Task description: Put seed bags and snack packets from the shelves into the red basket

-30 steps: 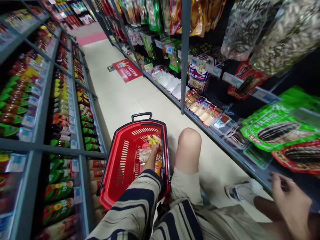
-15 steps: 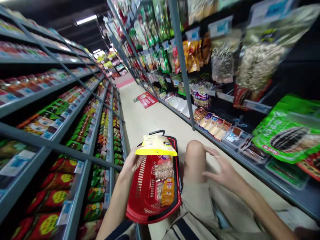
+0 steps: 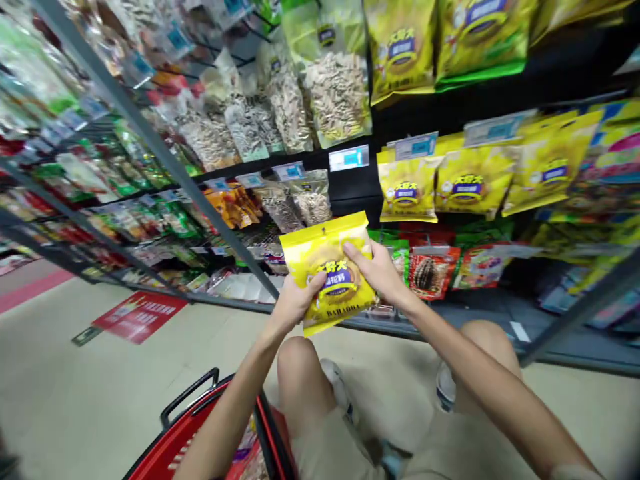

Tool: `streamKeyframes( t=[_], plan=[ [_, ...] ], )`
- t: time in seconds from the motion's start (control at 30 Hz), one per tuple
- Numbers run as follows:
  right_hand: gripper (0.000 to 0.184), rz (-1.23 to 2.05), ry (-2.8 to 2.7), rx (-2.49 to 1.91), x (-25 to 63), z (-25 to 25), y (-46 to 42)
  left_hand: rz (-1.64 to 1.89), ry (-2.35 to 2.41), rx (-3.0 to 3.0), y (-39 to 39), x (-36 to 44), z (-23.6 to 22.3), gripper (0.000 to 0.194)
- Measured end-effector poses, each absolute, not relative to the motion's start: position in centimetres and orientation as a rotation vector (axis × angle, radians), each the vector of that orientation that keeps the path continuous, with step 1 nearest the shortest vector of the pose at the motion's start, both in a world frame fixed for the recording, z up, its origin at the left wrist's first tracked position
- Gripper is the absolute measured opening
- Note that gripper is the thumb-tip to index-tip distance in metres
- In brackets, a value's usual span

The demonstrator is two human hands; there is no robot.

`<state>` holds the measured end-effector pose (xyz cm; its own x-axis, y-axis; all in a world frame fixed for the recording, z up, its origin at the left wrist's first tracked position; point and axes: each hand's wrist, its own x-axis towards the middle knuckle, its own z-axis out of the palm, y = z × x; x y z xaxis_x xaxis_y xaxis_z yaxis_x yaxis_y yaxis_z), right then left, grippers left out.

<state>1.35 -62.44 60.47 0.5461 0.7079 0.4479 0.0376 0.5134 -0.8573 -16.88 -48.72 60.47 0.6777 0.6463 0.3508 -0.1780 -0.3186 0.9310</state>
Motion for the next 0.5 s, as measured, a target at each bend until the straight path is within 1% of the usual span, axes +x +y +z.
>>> streamKeyframes(
  t=[0.07,0.17,0.23,0.37,0.43,0.5],
  plan=[
    [0.077,0.547,-0.906,-0.972,2.9,61.6,-64.0,0.842,0.293,1.622,-49.5,-13.6,60.6,0.079],
    [0.082,0.638,-0.968,-1.024,4.2,62.4,-66.6,0.855,0.227,1.502,-50.0,-11.0,61.0,0.077],
    [0.083,0.636,-0.989,-1.073,4.7,62.5,-67.8,0.843,0.197,1.459,-50.0,-10.4,61.2,0.079],
    [0.08,0.602,-0.968,-1.086,5.1,62.2,-68.4,0.814,0.181,1.426,-50.1,-10.5,61.3,0.079],
    [0.078,0.579,-1.005,-1.093,4.9,61.5,-68.4,0.886,0.168,1.491,-50.0,-10.8,61.2,0.076],
    [0.081,0.565,-1.072,-1.103,4.4,60.5,-68.6,0.977,0.163,1.555,-49.7,-10.9,61.1,0.071]
  ],
)
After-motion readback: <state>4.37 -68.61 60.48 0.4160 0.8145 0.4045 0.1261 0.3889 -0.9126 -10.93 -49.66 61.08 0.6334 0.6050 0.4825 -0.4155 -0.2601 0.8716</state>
